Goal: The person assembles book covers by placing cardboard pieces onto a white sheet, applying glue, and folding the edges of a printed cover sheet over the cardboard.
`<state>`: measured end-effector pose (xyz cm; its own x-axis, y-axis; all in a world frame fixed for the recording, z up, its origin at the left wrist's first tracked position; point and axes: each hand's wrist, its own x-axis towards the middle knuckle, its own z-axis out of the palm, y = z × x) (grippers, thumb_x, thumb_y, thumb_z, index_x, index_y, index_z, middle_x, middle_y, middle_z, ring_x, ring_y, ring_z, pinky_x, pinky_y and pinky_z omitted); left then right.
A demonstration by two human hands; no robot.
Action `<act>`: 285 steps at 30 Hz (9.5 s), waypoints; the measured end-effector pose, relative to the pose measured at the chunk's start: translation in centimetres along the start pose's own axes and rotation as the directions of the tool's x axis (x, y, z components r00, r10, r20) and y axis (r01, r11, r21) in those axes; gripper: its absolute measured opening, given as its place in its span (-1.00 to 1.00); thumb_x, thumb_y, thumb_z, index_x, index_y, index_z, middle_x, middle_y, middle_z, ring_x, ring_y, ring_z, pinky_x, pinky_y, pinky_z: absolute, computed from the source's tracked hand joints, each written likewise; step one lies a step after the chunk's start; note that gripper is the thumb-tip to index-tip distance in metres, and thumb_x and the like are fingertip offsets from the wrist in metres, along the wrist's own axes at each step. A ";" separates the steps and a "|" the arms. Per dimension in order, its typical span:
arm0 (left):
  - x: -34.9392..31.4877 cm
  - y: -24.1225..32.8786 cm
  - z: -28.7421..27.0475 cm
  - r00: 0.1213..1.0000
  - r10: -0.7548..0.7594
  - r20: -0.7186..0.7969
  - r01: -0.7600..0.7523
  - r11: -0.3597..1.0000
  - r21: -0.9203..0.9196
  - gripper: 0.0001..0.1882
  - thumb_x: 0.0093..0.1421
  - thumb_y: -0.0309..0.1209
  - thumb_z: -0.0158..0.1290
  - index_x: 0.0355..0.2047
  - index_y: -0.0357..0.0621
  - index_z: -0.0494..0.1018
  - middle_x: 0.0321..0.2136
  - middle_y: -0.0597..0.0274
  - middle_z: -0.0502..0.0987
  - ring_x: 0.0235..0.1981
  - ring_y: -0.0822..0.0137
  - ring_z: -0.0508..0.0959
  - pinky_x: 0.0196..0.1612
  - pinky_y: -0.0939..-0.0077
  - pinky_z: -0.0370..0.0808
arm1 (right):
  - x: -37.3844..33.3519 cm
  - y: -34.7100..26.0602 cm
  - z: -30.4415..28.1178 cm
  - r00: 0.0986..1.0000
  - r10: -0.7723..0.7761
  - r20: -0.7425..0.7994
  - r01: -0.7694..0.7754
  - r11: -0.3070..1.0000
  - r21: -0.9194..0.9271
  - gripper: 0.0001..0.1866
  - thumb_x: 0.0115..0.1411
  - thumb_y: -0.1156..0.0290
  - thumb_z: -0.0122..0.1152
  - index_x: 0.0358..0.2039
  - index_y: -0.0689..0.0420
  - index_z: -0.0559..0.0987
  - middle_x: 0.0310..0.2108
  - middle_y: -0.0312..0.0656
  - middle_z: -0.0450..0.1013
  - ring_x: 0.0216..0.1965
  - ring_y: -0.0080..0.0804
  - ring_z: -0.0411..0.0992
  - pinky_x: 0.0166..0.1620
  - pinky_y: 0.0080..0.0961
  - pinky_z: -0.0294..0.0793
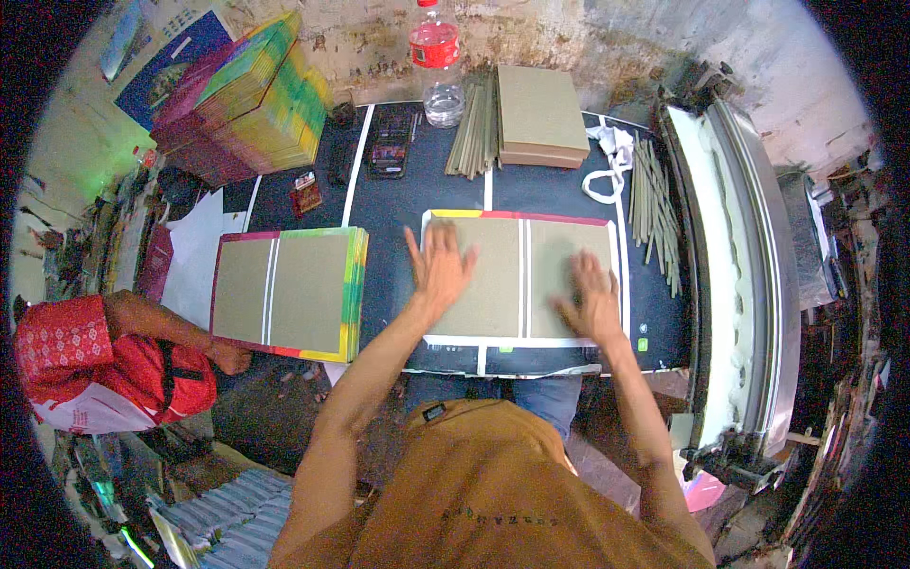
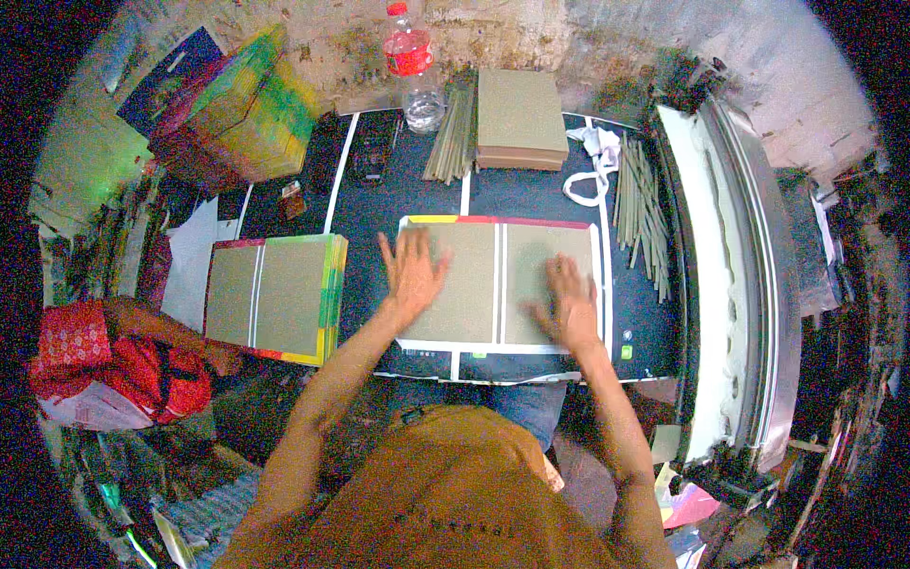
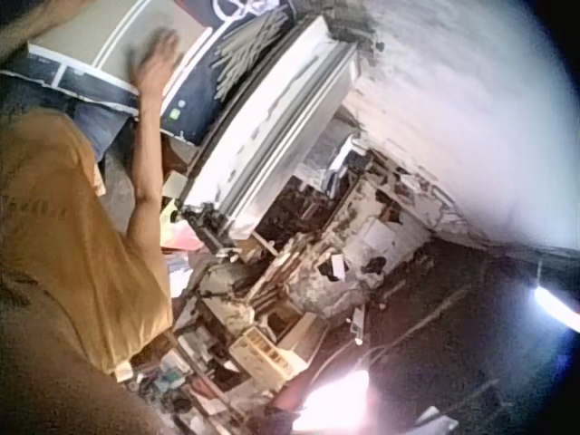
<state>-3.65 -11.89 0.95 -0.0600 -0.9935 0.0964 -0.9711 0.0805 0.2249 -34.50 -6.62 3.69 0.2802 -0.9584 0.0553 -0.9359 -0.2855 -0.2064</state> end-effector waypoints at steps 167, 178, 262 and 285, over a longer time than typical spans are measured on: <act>-12.1 -3.6 0.0 0.761 -0.542 -0.356 0.416 0.829 -0.373 -0.85 0.21 -0.32 0.26 -0.35 -0.13 0.63 -0.37 0.21 0.51 -0.21 0.11 0.45 -0.10 0.19 0.38 | 21.9 -4.1 5.6 0.806 -0.575 -0.143 0.591 0.762 0.267 -0.48 0.06 -0.09 0.45 -0.18 0.06 0.60 0.30 -0.20 0.40 0.42 -0.01 0.13 0.34 0.07 0.11; -13.7 -4.6 -2.5 0.859 -0.512 0.005 0.450 0.751 -0.484 -0.58 0.46 -0.24 -0.14 0.14 -0.29 0.43 -0.12 -0.14 0.55 -0.05 -0.21 0.49 0.00 -0.03 0.40 | 22.5 -5.2 5.9 0.828 -0.561 -0.010 0.549 0.806 0.224 -0.22 -0.28 -0.30 0.57 -0.26 0.00 0.43 0.39 -0.09 0.24 0.45 0.13 0.02 0.31 0.31 0.05; -3.6 -1.9 -2.0 0.877 -0.236 -0.419 0.130 0.955 -0.266 -0.55 0.40 -0.23 -0.02 0.12 -0.34 0.35 0.10 -0.24 0.39 0.18 -0.21 0.33 0.20 -0.06 0.27 | 12.6 -6.9 5.2 0.913 -0.374 -0.165 0.374 0.927 -0.032 -0.50 0.38 -0.02 -0.01 0.12 0.01 0.58 0.20 -0.29 0.47 0.29 -0.23 0.29 0.33 0.22 0.07; -12.4 -0.4 -5.4 0.858 -0.164 0.486 0.374 0.848 -0.375 -0.34 0.33 -0.04 0.10 0.15 -0.39 0.27 -0.42 -0.13 0.60 -0.37 -0.14 0.64 -0.24 0.01 0.54 | 0.6 -8.3 4.6 0.995 0.034 -0.096 -0.026 0.997 0.079 -0.24 0.38 -0.04 0.01 0.46 0.06 0.14 0.40 -0.02 0.22 0.44 0.03 0.10 0.42 0.17 0.02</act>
<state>-1.28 0.87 4.87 -0.0045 -0.9050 -0.4253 -0.7595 -0.2736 0.5902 -25.60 -4.85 0.94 0.2267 -0.9635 0.1422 -0.9232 -0.2591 -0.2840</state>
